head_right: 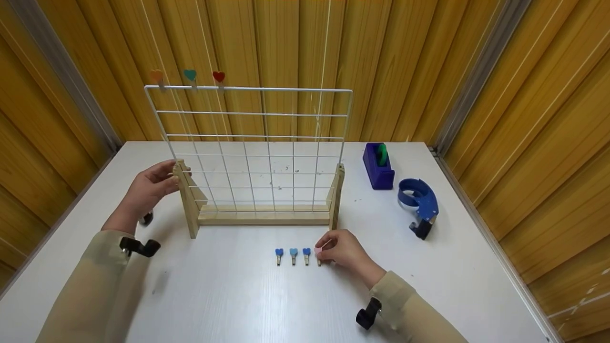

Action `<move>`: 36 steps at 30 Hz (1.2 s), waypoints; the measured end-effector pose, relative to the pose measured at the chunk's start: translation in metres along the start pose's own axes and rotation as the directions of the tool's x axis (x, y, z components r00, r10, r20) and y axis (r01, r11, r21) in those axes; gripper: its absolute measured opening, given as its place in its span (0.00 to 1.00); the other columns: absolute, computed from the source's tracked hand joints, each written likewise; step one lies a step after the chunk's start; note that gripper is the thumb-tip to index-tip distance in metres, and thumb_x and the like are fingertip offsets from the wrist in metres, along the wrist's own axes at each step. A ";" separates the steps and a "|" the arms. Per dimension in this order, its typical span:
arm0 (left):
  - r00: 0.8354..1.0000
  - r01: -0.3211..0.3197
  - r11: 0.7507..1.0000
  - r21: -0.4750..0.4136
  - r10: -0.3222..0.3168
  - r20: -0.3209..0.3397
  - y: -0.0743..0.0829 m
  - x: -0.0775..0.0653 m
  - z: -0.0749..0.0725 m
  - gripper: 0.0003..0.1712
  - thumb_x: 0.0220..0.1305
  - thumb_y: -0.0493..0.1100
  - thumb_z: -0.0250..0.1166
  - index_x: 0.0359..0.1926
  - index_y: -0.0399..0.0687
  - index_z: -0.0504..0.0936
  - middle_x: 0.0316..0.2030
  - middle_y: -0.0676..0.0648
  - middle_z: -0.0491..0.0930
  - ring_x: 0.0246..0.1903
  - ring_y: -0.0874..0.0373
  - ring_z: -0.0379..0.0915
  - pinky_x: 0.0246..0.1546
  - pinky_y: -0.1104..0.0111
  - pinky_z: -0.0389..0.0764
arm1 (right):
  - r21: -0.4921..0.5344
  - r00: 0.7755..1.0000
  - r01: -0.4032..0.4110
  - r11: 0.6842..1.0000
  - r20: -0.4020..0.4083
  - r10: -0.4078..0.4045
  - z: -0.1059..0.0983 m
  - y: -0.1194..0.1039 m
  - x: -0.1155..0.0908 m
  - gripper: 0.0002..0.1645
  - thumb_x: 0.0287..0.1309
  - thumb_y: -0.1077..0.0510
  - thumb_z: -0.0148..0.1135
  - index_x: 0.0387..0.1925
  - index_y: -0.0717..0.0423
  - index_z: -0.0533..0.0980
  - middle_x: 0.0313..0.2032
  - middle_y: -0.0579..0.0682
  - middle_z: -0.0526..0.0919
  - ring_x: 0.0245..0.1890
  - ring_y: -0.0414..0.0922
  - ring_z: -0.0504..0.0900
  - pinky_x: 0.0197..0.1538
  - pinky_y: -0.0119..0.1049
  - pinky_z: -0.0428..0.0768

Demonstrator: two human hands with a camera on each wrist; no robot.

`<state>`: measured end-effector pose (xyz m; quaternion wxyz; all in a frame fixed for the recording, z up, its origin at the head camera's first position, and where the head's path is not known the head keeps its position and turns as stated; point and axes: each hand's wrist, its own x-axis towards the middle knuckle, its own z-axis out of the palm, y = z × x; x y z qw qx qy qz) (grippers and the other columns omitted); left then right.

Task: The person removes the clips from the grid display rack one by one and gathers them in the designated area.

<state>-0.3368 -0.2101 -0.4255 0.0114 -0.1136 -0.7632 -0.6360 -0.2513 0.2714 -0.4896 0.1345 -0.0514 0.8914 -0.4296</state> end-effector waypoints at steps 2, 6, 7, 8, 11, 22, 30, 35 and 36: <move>1.000 0.003 1.000 0.006 -0.003 -0.002 0.000 0.000 0.000 0.31 0.69 0.48 0.69 0.71 0.52 0.74 0.62 0.44 0.79 0.55 0.61 0.79 0.56 0.73 0.83 | -0.021 1.000 -0.012 1.000 -0.021 0.011 0.001 -0.001 -0.001 0.11 0.54 0.65 0.75 0.40 0.59 0.86 0.34 0.50 0.85 0.32 0.43 0.78 0.33 0.32 0.78; 1.000 0.013 1.000 0.007 -0.013 -0.006 0.000 -0.001 0.000 0.31 0.69 0.49 0.70 0.70 0.55 0.75 0.62 0.45 0.79 0.56 0.60 0.80 0.56 0.73 0.84 | -0.056 0.999 -0.024 0.998 -0.045 0.021 0.003 -0.001 -0.001 0.10 0.54 0.66 0.75 0.40 0.58 0.87 0.34 0.50 0.84 0.34 0.43 0.76 0.33 0.30 0.77; 1.000 0.013 1.000 0.006 -0.013 -0.006 0.000 -0.001 0.000 0.31 0.68 0.49 0.70 0.70 0.55 0.75 0.62 0.44 0.79 0.56 0.60 0.80 0.56 0.72 0.84 | -0.063 0.999 -0.021 0.998 -0.044 0.018 0.004 -0.001 -0.001 0.10 0.54 0.66 0.75 0.40 0.59 0.87 0.33 0.50 0.84 0.33 0.43 0.76 0.33 0.30 0.77; 1.000 0.012 1.000 0.005 -0.012 -0.004 0.000 -0.001 0.000 0.31 0.68 0.49 0.70 0.70 0.54 0.75 0.62 0.44 0.79 0.56 0.60 0.80 0.56 0.72 0.84 | -0.069 0.999 -0.018 0.997 -0.043 0.015 0.004 -0.001 -0.001 0.10 0.54 0.65 0.75 0.40 0.59 0.87 0.32 0.50 0.84 0.33 0.43 0.76 0.33 0.30 0.77; 1.000 0.013 1.000 -0.006 -0.014 -0.003 0.001 -0.001 0.000 0.33 0.68 0.49 0.70 0.71 0.52 0.74 0.62 0.45 0.79 0.56 0.60 0.80 0.56 0.72 0.84 | -0.079 0.999 -0.018 0.997 -0.043 0.015 0.004 -0.001 -0.001 0.11 0.54 0.65 0.75 0.40 0.59 0.87 0.32 0.50 0.83 0.34 0.43 0.75 0.33 0.30 0.76; 1.000 -0.004 1.000 -0.025 0.004 0.003 0.002 -0.001 0.000 0.31 0.68 0.47 0.70 0.70 0.52 0.75 0.61 0.45 0.79 0.55 0.61 0.80 0.56 0.73 0.84 | -0.039 0.999 -0.030 0.999 -0.035 0.029 0.000 -0.002 -0.004 0.17 0.54 0.63 0.76 0.46 0.62 0.83 0.34 0.52 0.84 0.32 0.42 0.78 0.33 0.30 0.79; 1.000 -0.009 0.998 -0.056 0.009 0.004 0.002 -0.002 0.000 0.32 0.69 0.43 0.69 0.72 0.46 0.72 0.62 0.40 0.78 0.53 0.65 0.80 0.55 0.73 0.84 | -0.067 0.998 0.005 0.998 -0.057 -0.009 -0.010 -0.014 -0.011 0.19 0.54 0.63 0.76 0.48 0.63 0.82 0.34 0.51 0.85 0.33 0.43 0.80 0.35 0.32 0.80; 1.000 -0.008 0.998 -0.063 0.008 0.003 0.002 -0.002 0.000 0.32 0.69 0.43 0.69 0.72 0.46 0.73 0.62 0.40 0.78 0.53 0.64 0.80 0.55 0.73 0.84 | -0.095 0.995 0.069 0.993 -0.064 -0.075 -0.022 -0.035 -0.015 0.20 0.56 0.62 0.75 0.50 0.63 0.82 0.38 0.52 0.86 0.38 0.44 0.80 0.41 0.30 0.79; 1.000 -0.006 0.998 -0.061 0.007 0.004 0.002 -0.002 0.000 0.32 0.69 0.43 0.69 0.72 0.46 0.73 0.62 0.39 0.78 0.53 0.64 0.80 0.55 0.73 0.84 | -0.092 0.994 0.079 0.993 -0.063 -0.085 -0.025 -0.041 -0.016 0.20 0.57 0.61 0.75 0.51 0.63 0.82 0.39 0.53 0.86 0.39 0.44 0.80 0.41 0.30 0.80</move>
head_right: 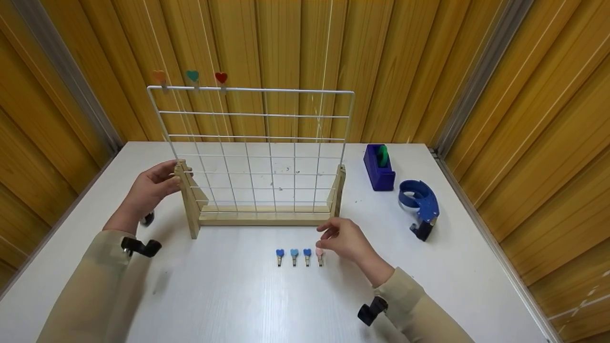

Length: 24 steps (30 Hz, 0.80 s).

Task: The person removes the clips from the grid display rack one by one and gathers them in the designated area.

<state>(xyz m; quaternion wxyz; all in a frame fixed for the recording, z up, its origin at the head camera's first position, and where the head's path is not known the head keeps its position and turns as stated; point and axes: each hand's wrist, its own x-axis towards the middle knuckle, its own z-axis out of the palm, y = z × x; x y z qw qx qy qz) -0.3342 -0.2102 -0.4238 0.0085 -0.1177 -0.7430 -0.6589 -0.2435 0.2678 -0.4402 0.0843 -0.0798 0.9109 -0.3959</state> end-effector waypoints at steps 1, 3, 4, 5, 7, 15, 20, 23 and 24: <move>1.000 0.001 1.000 0.001 -0.001 0.001 0.000 0.000 0.000 0.32 0.69 0.44 0.69 0.72 0.46 0.73 0.63 0.39 0.78 0.53 0.64 0.80 0.55 0.73 0.84 | 0.004 1.000 0.006 1.000 -0.001 -0.006 -0.003 -0.006 -0.001 0.20 0.58 0.61 0.74 0.52 0.62 0.82 0.40 0.53 0.86 0.39 0.44 0.81 0.42 0.29 0.80; 1.000 0.005 1.000 0.008 -0.005 0.002 -0.001 0.001 0.000 0.32 0.69 0.44 0.69 0.72 0.48 0.73 0.63 0.39 0.78 0.54 0.64 0.80 0.55 0.73 0.84 | 0.021 1.000 0.014 1.000 -0.003 -0.014 -0.008 -0.018 -0.002 0.21 0.60 0.59 0.74 0.53 0.61 0.81 0.42 0.53 0.86 0.40 0.44 0.81 0.43 0.27 0.82; 1.000 0.007 1.000 0.012 -0.007 0.002 -0.001 0.001 0.000 0.32 0.69 0.45 0.69 0.71 0.48 0.73 0.63 0.39 0.78 0.54 0.63 0.80 0.55 0.73 0.84 | 0.030 1.000 0.018 0.999 -0.005 -0.018 -0.011 -0.024 -0.003 0.21 0.60 0.58 0.73 0.53 0.60 0.81 0.43 0.53 0.86 0.41 0.44 0.81 0.43 0.27 0.82; 1.000 0.008 1.000 0.013 -0.008 0.002 -0.001 0.002 0.000 0.32 0.69 0.45 0.69 0.71 0.49 0.74 0.63 0.39 0.78 0.54 0.63 0.80 0.55 0.73 0.84 | 0.036 1.000 0.023 0.999 -0.007 -0.023 -0.013 -0.030 -0.003 0.21 0.61 0.57 0.73 0.54 0.59 0.81 0.44 0.53 0.86 0.41 0.45 0.81 0.43 0.26 0.82; 1.000 0.007 1.000 0.019 -0.007 0.005 -0.002 0.002 0.000 0.32 0.69 0.46 0.69 0.71 0.49 0.74 0.63 0.39 0.78 0.54 0.62 0.80 0.56 0.73 0.84 | 0.048 0.999 0.033 0.998 -0.013 -0.033 -0.018 -0.042 -0.004 0.22 0.61 0.56 0.73 0.55 0.58 0.81 0.45 0.53 0.86 0.42 0.45 0.81 0.43 0.25 0.83; 1.000 0.007 0.999 0.038 -0.007 0.001 -0.001 0.001 0.000 0.32 0.69 0.47 0.69 0.71 0.50 0.73 0.64 0.39 0.78 0.55 0.62 0.80 0.56 0.73 0.83 | 0.061 0.987 0.148 0.987 -0.079 -0.143 -0.038 -0.092 -0.002 0.19 0.62 0.57 0.72 0.54 0.55 0.82 0.48 0.54 0.87 0.48 0.48 0.83 0.48 0.23 0.82; 1.000 0.006 0.998 0.058 -0.006 -0.002 -0.002 0.001 0.000 0.32 0.70 0.47 0.69 0.72 0.50 0.73 0.64 0.40 0.78 0.55 0.63 0.80 0.56 0.73 0.83 | 0.048 0.954 0.277 0.960 -0.137 -0.268 -0.053 -0.129 0.002 0.18 0.63 0.58 0.72 0.53 0.55 0.83 0.48 0.54 0.88 0.49 0.48 0.84 0.52 0.26 0.82; 1.000 0.009 0.999 0.051 -0.009 -0.002 -0.002 0.002 0.000 0.32 0.70 0.47 0.69 0.72 0.51 0.73 0.64 0.40 0.78 0.55 0.63 0.79 0.56 0.73 0.83 | 0.039 0.928 0.338 0.940 -0.182 -0.326 -0.063 -0.152 0.006 0.17 0.63 0.58 0.71 0.53 0.56 0.83 0.48 0.54 0.88 0.49 0.44 0.84 0.53 0.27 0.81; 1.000 0.012 0.999 0.046 -0.012 -0.003 -0.003 0.002 0.000 0.32 0.69 0.47 0.69 0.72 0.52 0.73 0.64 0.41 0.78 0.55 0.63 0.79 0.56 0.73 0.83 | 0.041 0.917 0.360 0.932 -0.199 -0.345 -0.066 -0.159 0.008 0.17 0.63 0.58 0.71 0.52 0.56 0.83 0.48 0.54 0.88 0.48 0.43 0.84 0.53 0.27 0.81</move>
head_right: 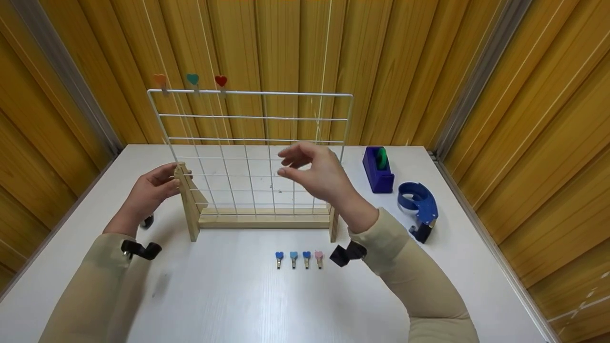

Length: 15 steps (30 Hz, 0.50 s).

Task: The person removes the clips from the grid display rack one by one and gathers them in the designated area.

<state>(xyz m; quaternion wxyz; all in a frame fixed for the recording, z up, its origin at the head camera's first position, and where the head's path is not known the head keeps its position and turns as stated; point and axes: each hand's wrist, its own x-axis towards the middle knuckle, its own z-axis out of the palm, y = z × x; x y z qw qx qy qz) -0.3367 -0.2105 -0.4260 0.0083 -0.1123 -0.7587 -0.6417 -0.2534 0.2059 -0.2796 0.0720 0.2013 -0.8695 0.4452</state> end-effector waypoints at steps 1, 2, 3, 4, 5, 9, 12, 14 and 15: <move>1.000 0.002 1.000 -0.005 -0.002 -0.001 0.000 0.000 0.000 0.32 0.69 0.47 0.69 0.72 0.51 0.73 0.64 0.41 0.78 0.55 0.62 0.79 0.56 0.73 0.83 | 0.010 1.000 0.021 1.000 -0.017 -0.021 -0.002 -0.006 0.005 0.17 0.63 0.59 0.71 0.52 0.57 0.83 0.48 0.54 0.88 0.48 0.42 0.84 0.53 0.27 0.81; 1.000 0.003 1.000 -0.010 -0.003 -0.002 0.000 0.000 0.000 0.32 0.69 0.47 0.70 0.72 0.51 0.73 0.64 0.41 0.78 0.55 0.62 0.79 0.56 0.73 0.83 | 0.016 0.998 0.044 0.999 -0.035 -0.043 -0.003 -0.012 0.011 0.16 0.62 0.60 0.71 0.52 0.58 0.83 0.47 0.54 0.88 0.47 0.41 0.84 0.53 0.27 0.81; 1.000 0.004 1.000 -0.011 -0.004 -0.002 0.000 0.000 0.000 0.33 0.69 0.48 0.70 0.72 0.51 0.73 0.63 0.42 0.78 0.55 0.62 0.79 0.56 0.73 0.83 | 0.028 0.997 0.066 0.997 -0.049 -0.064 -0.004 -0.018 0.016 0.16 0.62 0.61 0.71 0.51 0.59 0.83 0.47 0.54 0.88 0.46 0.40 0.84 0.52 0.26 0.81; 1.000 0.003 1.000 -0.006 -0.003 -0.002 0.000 0.000 0.000 0.33 0.69 0.48 0.70 0.72 0.50 0.73 0.63 0.42 0.78 0.55 0.62 0.79 0.56 0.73 0.83 | 0.042 0.994 0.090 0.995 -0.062 -0.087 -0.005 -0.023 0.022 0.16 0.61 0.62 0.72 0.51 0.60 0.83 0.46 0.55 0.88 0.45 0.39 0.84 0.51 0.26 0.81; 1.000 0.001 1.000 -0.004 -0.001 -0.002 -0.001 0.000 0.000 0.34 0.69 0.48 0.69 0.72 0.49 0.72 0.63 0.43 0.79 0.55 0.62 0.79 0.56 0.73 0.83 | 0.053 0.991 0.111 0.992 -0.076 -0.107 -0.006 -0.029 0.027 0.16 0.61 0.63 0.72 0.51 0.60 0.83 0.46 0.54 0.88 0.44 0.38 0.84 0.51 0.27 0.81; 1.000 -0.001 1.000 0.006 0.001 -0.008 -0.001 -0.001 0.000 0.33 0.70 0.48 0.69 0.72 0.49 0.72 0.62 0.44 0.79 0.55 0.62 0.79 0.56 0.73 0.83 | 0.080 0.977 0.187 0.979 -0.118 -0.176 -0.005 -0.050 0.046 0.16 0.60 0.65 0.72 0.49 0.63 0.83 0.44 0.55 0.88 0.42 0.37 0.85 0.50 0.27 0.81; 1.000 -0.004 1.000 0.001 0.004 -0.013 -0.001 0.000 0.000 0.31 0.70 0.47 0.69 0.71 0.52 0.74 0.62 0.44 0.80 0.55 0.62 0.80 0.56 0.73 0.84 | 0.096 0.967 0.228 0.969 -0.137 -0.214 -0.003 -0.065 0.060 0.16 0.59 0.66 0.72 0.50 0.64 0.82 0.44 0.56 0.88 0.42 0.38 0.85 0.52 0.29 0.82; 1.000 -0.011 1.000 0.000 0.011 -0.011 -0.001 0.001 0.000 0.31 0.69 0.48 0.69 0.71 0.52 0.74 0.62 0.43 0.79 0.55 0.62 0.80 0.56 0.73 0.84 | 0.101 0.963 0.244 0.964 -0.145 -0.229 0.000 -0.073 0.070 0.17 0.59 0.66 0.72 0.50 0.65 0.82 0.45 0.58 0.88 0.43 0.39 0.85 0.53 0.30 0.82; 1.000 -0.014 1.000 0.000 0.014 -0.010 -0.002 0.001 0.000 0.31 0.69 0.48 0.69 0.71 0.51 0.74 0.62 0.42 0.79 0.54 0.62 0.80 0.56 0.73 0.84 | 0.103 0.962 0.243 0.965 -0.149 -0.227 0.001 -0.077 0.075 0.17 0.59 0.66 0.72 0.50 0.64 0.82 0.45 0.57 0.88 0.43 0.39 0.85 0.54 0.31 0.82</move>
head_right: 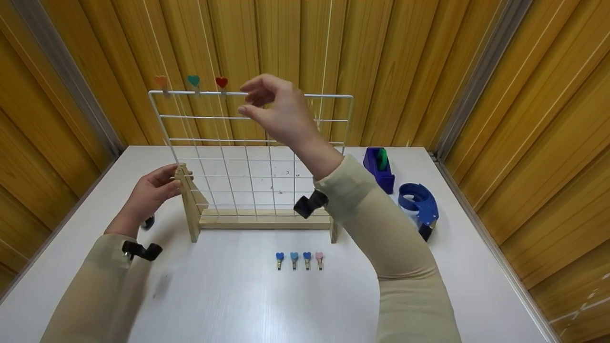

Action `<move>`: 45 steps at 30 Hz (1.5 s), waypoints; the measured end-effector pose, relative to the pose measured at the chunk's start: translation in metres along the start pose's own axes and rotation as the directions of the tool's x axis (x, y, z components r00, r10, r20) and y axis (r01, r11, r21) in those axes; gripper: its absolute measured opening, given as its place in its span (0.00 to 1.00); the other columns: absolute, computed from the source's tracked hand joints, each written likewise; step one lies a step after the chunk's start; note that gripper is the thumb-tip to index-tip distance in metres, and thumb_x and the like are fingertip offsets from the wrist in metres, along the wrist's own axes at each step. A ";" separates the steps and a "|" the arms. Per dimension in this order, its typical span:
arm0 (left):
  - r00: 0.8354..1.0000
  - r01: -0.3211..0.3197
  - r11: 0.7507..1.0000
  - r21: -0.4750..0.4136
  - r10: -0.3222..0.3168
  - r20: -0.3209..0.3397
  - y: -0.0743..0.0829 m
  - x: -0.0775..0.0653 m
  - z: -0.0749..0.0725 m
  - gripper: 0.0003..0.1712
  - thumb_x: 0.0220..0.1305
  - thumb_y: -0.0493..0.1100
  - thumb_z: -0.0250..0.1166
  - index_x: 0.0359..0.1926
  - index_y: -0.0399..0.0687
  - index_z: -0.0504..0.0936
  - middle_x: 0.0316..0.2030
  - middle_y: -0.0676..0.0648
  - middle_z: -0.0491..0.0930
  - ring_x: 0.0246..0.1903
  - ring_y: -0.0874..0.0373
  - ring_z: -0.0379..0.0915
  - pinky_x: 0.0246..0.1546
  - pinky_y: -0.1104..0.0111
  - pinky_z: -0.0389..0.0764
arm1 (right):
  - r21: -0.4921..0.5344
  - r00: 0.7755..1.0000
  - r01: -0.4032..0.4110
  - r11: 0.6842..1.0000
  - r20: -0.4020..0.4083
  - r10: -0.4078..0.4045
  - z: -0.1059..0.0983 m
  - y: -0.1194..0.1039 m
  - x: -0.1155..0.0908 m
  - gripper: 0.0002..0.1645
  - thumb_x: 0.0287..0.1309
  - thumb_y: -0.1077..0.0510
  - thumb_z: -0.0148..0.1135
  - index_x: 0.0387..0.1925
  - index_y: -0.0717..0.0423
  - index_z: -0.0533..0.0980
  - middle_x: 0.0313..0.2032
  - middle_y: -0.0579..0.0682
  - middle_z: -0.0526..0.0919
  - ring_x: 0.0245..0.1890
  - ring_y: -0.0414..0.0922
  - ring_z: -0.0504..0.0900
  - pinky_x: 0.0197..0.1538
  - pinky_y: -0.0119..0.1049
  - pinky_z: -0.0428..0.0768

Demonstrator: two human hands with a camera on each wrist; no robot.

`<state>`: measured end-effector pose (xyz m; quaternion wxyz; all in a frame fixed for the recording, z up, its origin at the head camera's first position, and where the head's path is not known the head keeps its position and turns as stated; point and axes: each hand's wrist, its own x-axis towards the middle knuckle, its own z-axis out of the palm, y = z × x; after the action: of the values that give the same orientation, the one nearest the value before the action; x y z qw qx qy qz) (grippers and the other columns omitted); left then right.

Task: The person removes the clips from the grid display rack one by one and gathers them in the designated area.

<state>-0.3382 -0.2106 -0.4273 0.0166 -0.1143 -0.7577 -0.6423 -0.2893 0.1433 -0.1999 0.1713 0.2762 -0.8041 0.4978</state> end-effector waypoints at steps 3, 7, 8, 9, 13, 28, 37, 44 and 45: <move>1.000 0.000 1.000 -0.009 0.000 0.000 -0.001 0.000 0.000 0.31 0.69 0.46 0.69 0.71 0.49 0.74 0.63 0.40 0.78 0.54 0.62 0.80 0.56 0.73 0.84 | 0.003 1.000 -0.008 1.000 -0.009 0.008 0.008 -0.003 0.015 0.18 0.59 0.65 0.72 0.51 0.62 0.82 0.47 0.56 0.87 0.46 0.42 0.84 0.57 0.33 0.82; 1.000 0.004 1.000 -0.008 -0.004 0.008 -0.001 0.000 0.001 0.31 0.70 0.45 0.68 0.72 0.48 0.73 0.63 0.39 0.78 0.54 0.62 0.80 0.56 0.73 0.84 | -0.012 1.000 -0.011 1.000 -0.015 0.011 0.018 -0.004 0.033 0.18 0.59 0.65 0.73 0.51 0.61 0.82 0.49 0.55 0.87 0.51 0.46 0.83 0.61 0.35 0.80; 1.000 0.006 1.000 -0.009 -0.006 0.010 -0.001 0.000 0.001 0.31 0.70 0.45 0.68 0.71 0.48 0.73 0.63 0.40 0.78 0.54 0.62 0.80 0.56 0.73 0.84 | -0.029 1.000 -0.006 1.000 -0.014 0.005 0.020 -0.003 0.036 0.18 0.59 0.65 0.73 0.52 0.61 0.81 0.50 0.55 0.87 0.51 0.47 0.83 0.61 0.35 0.80; 1.000 0.007 1.000 -0.010 -0.007 0.011 0.000 0.000 0.001 0.31 0.70 0.45 0.68 0.72 0.48 0.73 0.63 0.40 0.78 0.54 0.62 0.80 0.56 0.73 0.84 | -0.047 1.000 0.000 0.999 -0.012 -0.001 0.022 -0.002 0.040 0.19 0.59 0.65 0.72 0.52 0.62 0.81 0.50 0.56 0.86 0.52 0.47 0.83 0.60 0.35 0.80; 1.000 0.013 1.000 -0.007 -0.013 0.011 0.001 0.000 0.001 0.31 0.70 0.46 0.69 0.72 0.49 0.73 0.63 0.39 0.78 0.54 0.63 0.80 0.56 0.73 0.83 | -0.122 1.000 0.004 0.993 0.019 -0.002 0.027 0.001 0.051 0.18 0.61 0.64 0.72 0.53 0.61 0.82 0.51 0.56 0.87 0.52 0.48 0.84 0.60 0.34 0.80; 1.000 0.004 1.000 -0.020 -0.004 0.005 0.000 0.002 0.000 0.31 0.69 0.44 0.69 0.71 0.49 0.74 0.61 0.43 0.79 0.54 0.63 0.80 0.55 0.72 0.84 | -0.068 1.000 -0.013 0.998 -0.020 0.012 0.036 0.004 0.051 0.09 0.60 0.62 0.73 0.41 0.61 0.86 0.44 0.56 0.91 0.39 0.42 0.86 0.47 0.29 0.84; 1.000 0.006 1.000 -0.013 -0.006 0.004 0.000 0.001 0.001 0.32 0.70 0.45 0.69 0.72 0.48 0.73 0.60 0.44 0.80 0.53 0.63 0.80 0.55 0.73 0.84 | 0.016 0.995 0.060 0.998 -0.084 -0.059 0.037 0.005 0.049 0.06 0.60 0.65 0.72 0.38 0.64 0.86 0.40 0.57 0.91 0.39 0.42 0.88 0.45 0.29 0.86; 1.000 -0.002 1.000 -0.019 0.002 0.000 0.000 0.000 0.000 0.32 0.69 0.45 0.69 0.71 0.47 0.73 0.59 0.47 0.81 0.53 0.64 0.81 0.55 0.73 0.84 | 0.143 0.989 0.126 0.982 -0.090 -0.114 0.032 0.008 0.045 0.09 0.61 0.67 0.70 0.44 0.65 0.84 0.39 0.56 0.90 0.36 0.39 0.87 0.48 0.33 0.85; 1.000 -0.001 1.000 -0.022 0.001 -0.001 0.000 0.000 0.000 0.32 0.69 0.45 0.69 0.71 0.48 0.73 0.59 0.47 0.81 0.53 0.64 0.81 0.55 0.73 0.84 | 0.175 0.989 0.133 0.976 -0.085 -0.120 0.032 0.008 0.044 0.10 0.61 0.68 0.69 0.44 0.66 0.83 0.38 0.56 0.90 0.35 0.40 0.87 0.46 0.33 0.85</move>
<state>-0.3381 -0.2106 -0.4271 0.0161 -0.1143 -0.7506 -0.6506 -0.3287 0.1058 -0.1958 0.2065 0.3225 -0.7297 0.5664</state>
